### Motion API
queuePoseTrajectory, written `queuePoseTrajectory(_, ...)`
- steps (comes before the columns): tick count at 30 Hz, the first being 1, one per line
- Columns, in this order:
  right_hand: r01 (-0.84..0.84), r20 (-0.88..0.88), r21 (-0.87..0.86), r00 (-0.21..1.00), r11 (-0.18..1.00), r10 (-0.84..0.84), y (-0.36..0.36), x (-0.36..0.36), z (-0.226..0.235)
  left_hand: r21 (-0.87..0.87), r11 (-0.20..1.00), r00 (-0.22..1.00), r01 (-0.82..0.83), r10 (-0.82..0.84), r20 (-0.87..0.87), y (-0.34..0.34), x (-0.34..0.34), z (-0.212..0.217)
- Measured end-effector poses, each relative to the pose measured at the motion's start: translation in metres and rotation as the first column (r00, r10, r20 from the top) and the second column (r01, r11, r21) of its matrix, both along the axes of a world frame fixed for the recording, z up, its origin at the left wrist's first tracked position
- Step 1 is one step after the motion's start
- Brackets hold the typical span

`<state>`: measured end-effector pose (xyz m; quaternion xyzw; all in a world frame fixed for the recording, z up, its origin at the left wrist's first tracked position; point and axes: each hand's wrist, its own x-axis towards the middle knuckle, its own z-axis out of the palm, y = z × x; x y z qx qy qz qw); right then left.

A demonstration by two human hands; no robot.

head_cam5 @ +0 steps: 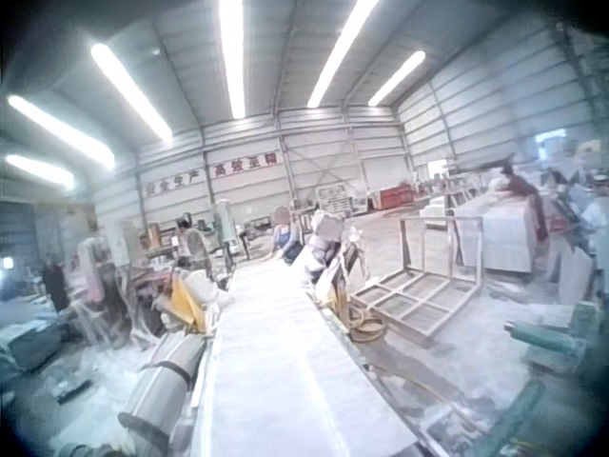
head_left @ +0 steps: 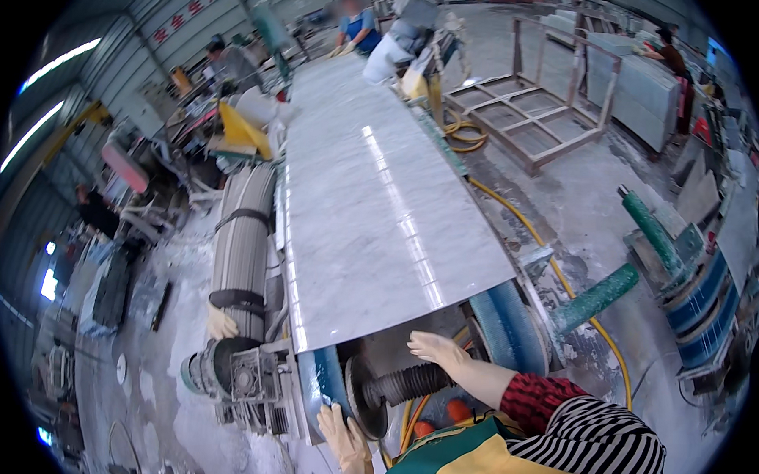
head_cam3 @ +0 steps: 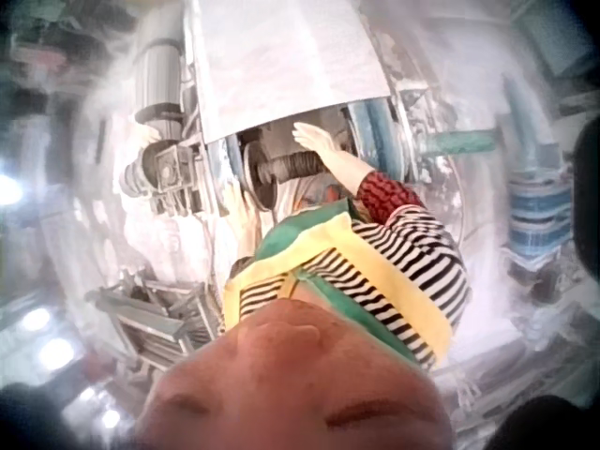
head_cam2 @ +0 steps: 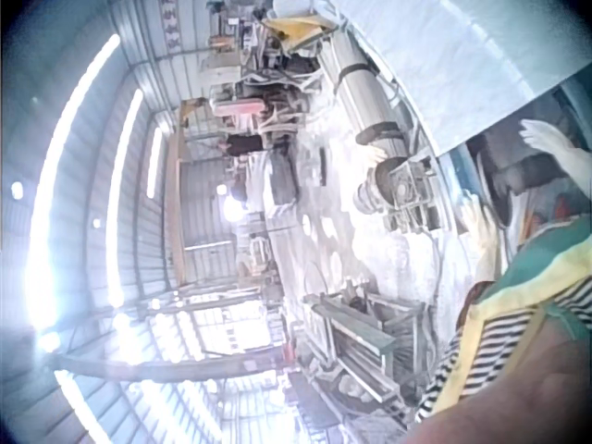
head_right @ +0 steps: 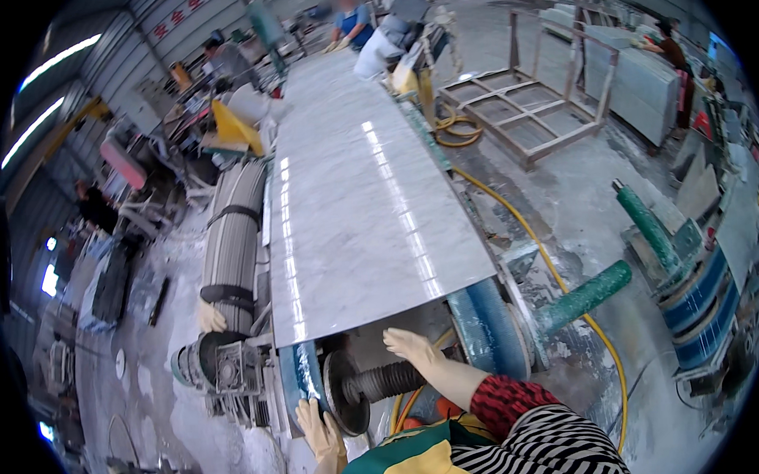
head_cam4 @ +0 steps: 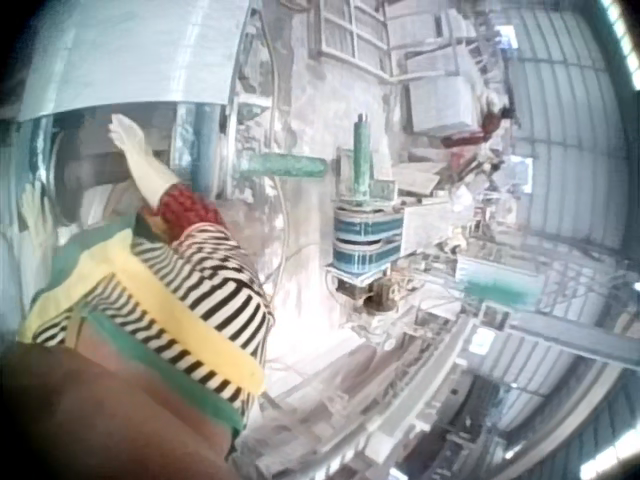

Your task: The person feeds large stone slabs through a polishing machine, guiding them with gloved hands along rollers. After polishing, the person lifts and moves the slab to a stacking area. The process is repeated with multiple slabs.

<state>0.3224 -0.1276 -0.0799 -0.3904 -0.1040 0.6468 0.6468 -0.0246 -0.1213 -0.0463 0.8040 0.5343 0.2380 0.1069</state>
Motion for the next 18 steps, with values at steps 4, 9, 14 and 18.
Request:
queuePoseTrajectory(4,0.000,-0.168,-0.302,0.984,0.953,-0.053,0.081,-0.016,0.030,-0.107,0.994,0.995,-0.011,0.022,0.099,-0.022,-0.015,0.010)
queuePoseTrajectory(9,0.389,-0.307,-0.424,0.788,0.818,-0.534,0.128,-0.033,0.023,-0.251,0.967,0.923,-0.040,0.132,0.362,-0.055,-0.060,-0.003)
queuePoseTrajectory(14,0.443,-0.342,-0.410,0.736,0.797,-0.585,0.130,-0.042,0.024,-0.361,0.921,0.871,-0.150,0.295,0.392,-0.075,-0.097,0.001)
queuePoseTrajectory(18,0.487,-0.287,-0.354,0.756,0.799,-0.588,0.127,-0.036,0.013,-0.198,0.979,0.851,-0.052,0.147,0.504,-0.058,-0.076,0.042)
